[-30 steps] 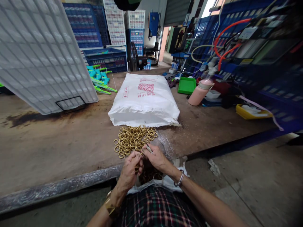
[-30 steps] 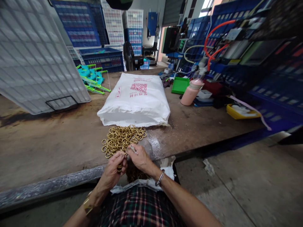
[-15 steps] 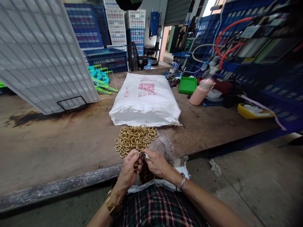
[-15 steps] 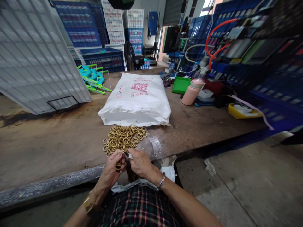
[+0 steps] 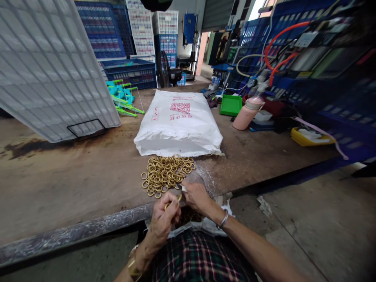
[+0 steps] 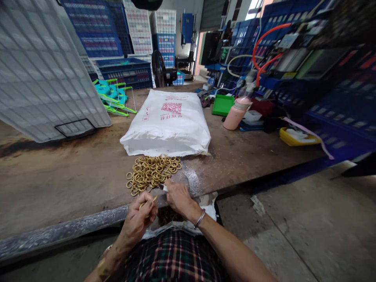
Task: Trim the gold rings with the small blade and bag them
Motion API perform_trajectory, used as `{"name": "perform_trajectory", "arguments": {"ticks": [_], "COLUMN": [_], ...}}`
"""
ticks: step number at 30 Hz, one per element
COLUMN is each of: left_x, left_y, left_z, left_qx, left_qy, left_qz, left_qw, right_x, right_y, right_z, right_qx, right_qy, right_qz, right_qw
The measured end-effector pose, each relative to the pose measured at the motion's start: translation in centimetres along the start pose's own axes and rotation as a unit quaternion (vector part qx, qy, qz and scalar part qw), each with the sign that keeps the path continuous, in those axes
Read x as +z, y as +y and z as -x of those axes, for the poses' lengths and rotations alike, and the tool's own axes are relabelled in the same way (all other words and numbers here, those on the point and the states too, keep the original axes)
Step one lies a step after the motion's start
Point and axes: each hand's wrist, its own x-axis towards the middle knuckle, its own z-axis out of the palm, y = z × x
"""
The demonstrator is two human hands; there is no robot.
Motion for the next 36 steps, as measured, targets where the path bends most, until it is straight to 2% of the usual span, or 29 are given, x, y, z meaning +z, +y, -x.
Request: {"name": "perform_trajectory", "arguments": {"ticks": [3, 6, 10, 15, 19, 23, 26, 28, 30, 33, 36], "left_x": [0.7, 0.4, -0.5, -1.1, -1.4, -1.4, -1.3, -1.3, -1.4, -1.8, -2.2], "left_y": [0.6, 0.4, -0.5, -0.5, -0.3, -0.2, -0.3, -0.5, -0.8, -1.0, -0.9], "left_z": [0.3, -0.3, -0.9, -0.9, -1.2, -1.6, -1.9, -2.1, -2.2, -2.4, -2.5], "left_qx": [-0.044, -0.084, -0.091, -0.103, -0.124, -0.129, -0.083, -0.031, 0.025, 0.122, 0.200], "left_qy": [-0.023, -0.010, 0.015, -0.002, -0.001, 0.036, 0.060, 0.085, 0.112, 0.123, 0.105], "left_qz": [0.080, 0.147, 0.164, 0.195, 0.251, 0.262, 0.205, 0.110, -0.009, -0.161, -0.257], "left_qw": [0.996, 0.985, 0.982, 0.975, 0.960, 0.956, 0.973, 0.990, 0.993, 0.972, 0.940], "right_x": [-0.4, -0.8, -1.1, -0.8, -0.7, -1.0, -1.5, -1.8, -1.9, -2.0, -2.1], "right_y": [0.7, 0.9, 1.0, 1.2, 1.4, 1.1, 0.5, 0.0, -0.5, -1.1, -1.6], "right_z": [-0.6, -1.4, -2.3, -2.6, -2.4, -2.2, -2.0, -1.9, -1.8, -1.6, -1.3], "right_qx": [0.040, 0.054, 0.065, 0.070, 0.043, 0.009, 0.003, 0.027, 0.064, 0.122, 0.152], "right_qy": [0.046, 0.091, 0.070, 0.053, 0.090, 0.140, 0.131, 0.092, 0.049, -0.009, -0.069], "right_qz": [0.007, -0.010, 0.016, 0.055, 0.011, -0.077, -0.207, -0.311, -0.404, -0.500, -0.569], "right_qw": [0.998, 0.994, 0.995, 0.995, 0.995, 0.987, 0.970, 0.945, 0.911, 0.857, 0.805]}}
